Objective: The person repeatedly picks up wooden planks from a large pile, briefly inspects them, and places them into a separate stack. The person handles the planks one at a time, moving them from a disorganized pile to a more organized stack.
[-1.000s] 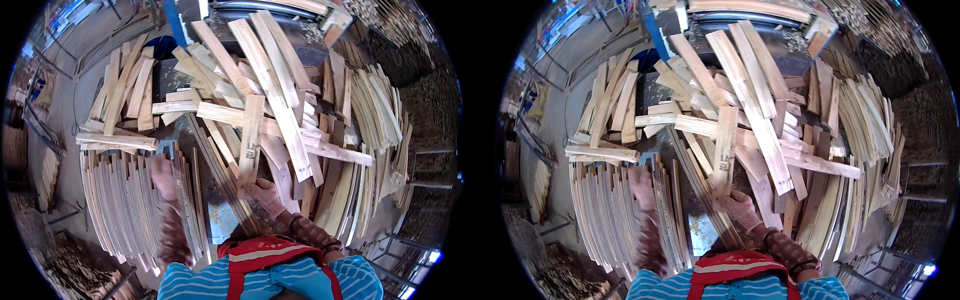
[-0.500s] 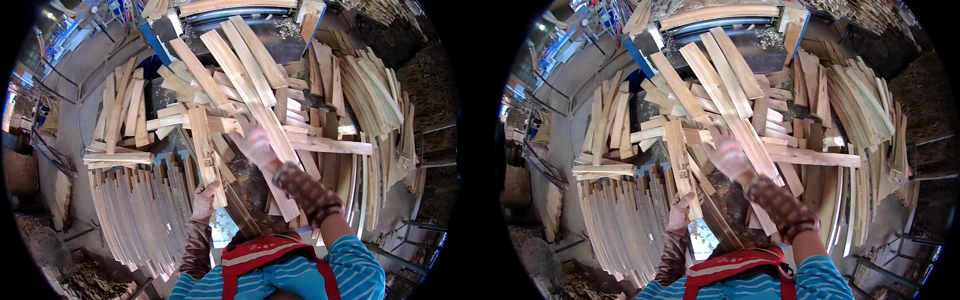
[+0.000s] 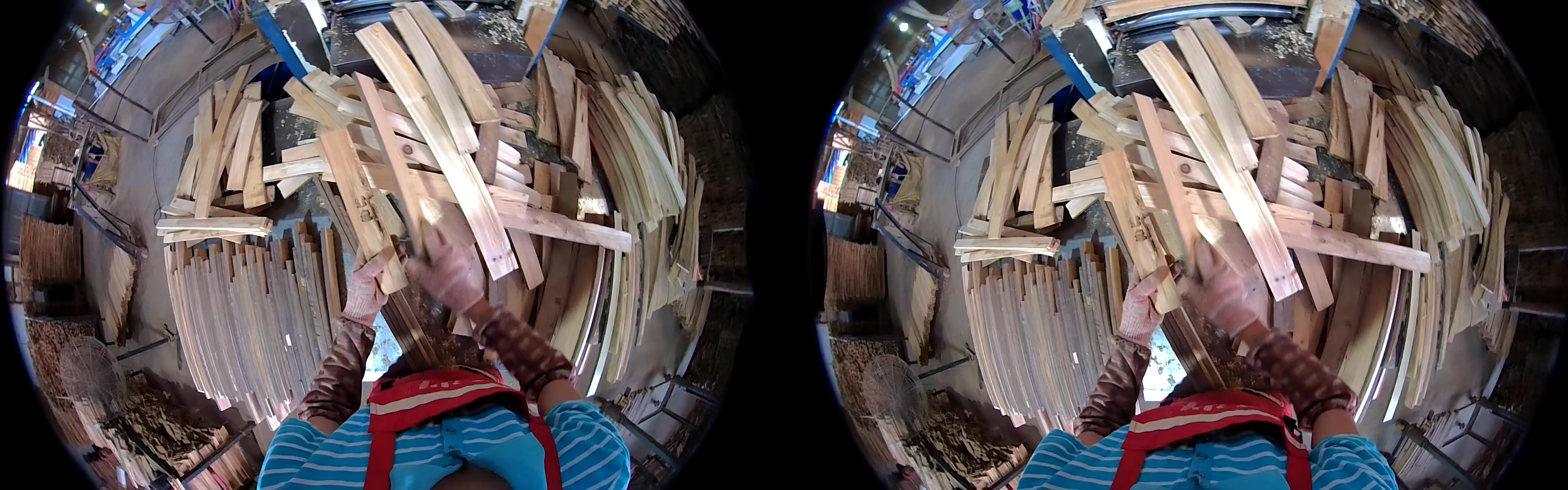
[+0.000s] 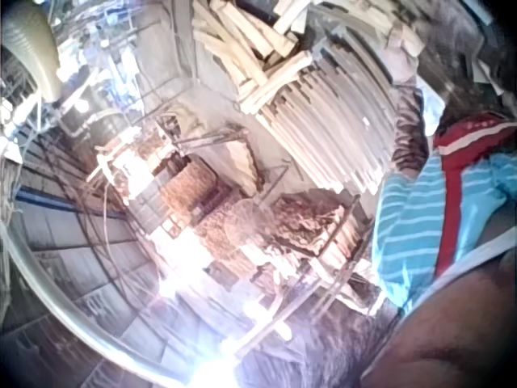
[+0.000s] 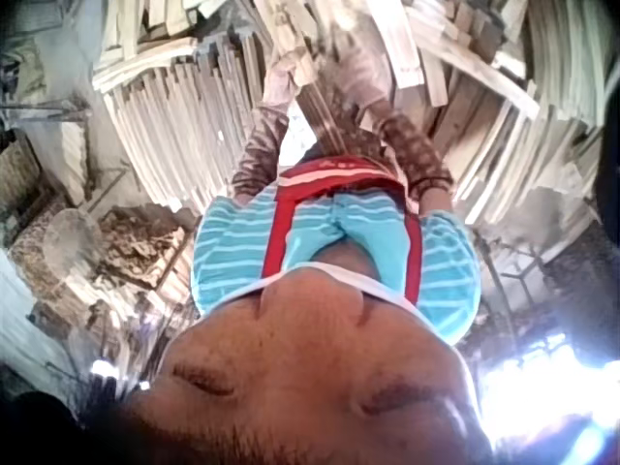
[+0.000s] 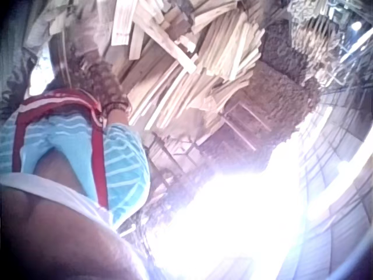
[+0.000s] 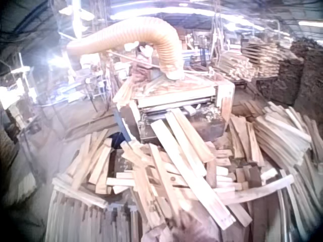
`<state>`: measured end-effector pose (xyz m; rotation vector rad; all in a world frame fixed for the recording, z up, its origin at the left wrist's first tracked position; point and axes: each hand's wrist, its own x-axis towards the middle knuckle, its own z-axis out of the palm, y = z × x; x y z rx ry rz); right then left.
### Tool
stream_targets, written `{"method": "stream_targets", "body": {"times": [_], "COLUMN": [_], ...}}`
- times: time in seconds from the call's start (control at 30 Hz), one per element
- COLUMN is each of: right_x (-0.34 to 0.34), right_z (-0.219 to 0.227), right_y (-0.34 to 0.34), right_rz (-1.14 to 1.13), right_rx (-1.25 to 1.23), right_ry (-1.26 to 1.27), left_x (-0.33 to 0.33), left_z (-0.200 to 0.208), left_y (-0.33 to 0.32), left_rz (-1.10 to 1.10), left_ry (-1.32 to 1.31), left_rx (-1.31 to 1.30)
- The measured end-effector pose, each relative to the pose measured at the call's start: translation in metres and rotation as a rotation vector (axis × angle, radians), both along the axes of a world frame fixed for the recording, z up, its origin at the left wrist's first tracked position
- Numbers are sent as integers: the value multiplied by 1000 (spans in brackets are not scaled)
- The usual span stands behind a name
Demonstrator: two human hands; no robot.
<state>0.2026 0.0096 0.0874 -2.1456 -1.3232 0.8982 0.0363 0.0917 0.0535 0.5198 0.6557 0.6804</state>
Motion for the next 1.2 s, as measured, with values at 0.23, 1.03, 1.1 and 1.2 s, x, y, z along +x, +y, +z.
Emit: {"method": "stream_targets", "body": {"times": [0.23, 1.03, 1.1, 1.2], "right_x": [-10, 30, 26, 21], "right_z": [-11, -14, -35, -15], "right_y": [-50, -119, -118, -145], "right_rz": [19, -90, -73, -201], "right_rx": [349, 179, 129, 379], "right_ry": [660, -160, -133, 96], "left_x": [3, 35, 43, 43], "left_z": [29, -33, -41, -31], "left_y": [-34, -111, -119, -120], "left_rz": [-153, -429, -368, -368], "left_ry": [62, 103, 88, 213], "left_rx": [44, 302, -11, -20]}}
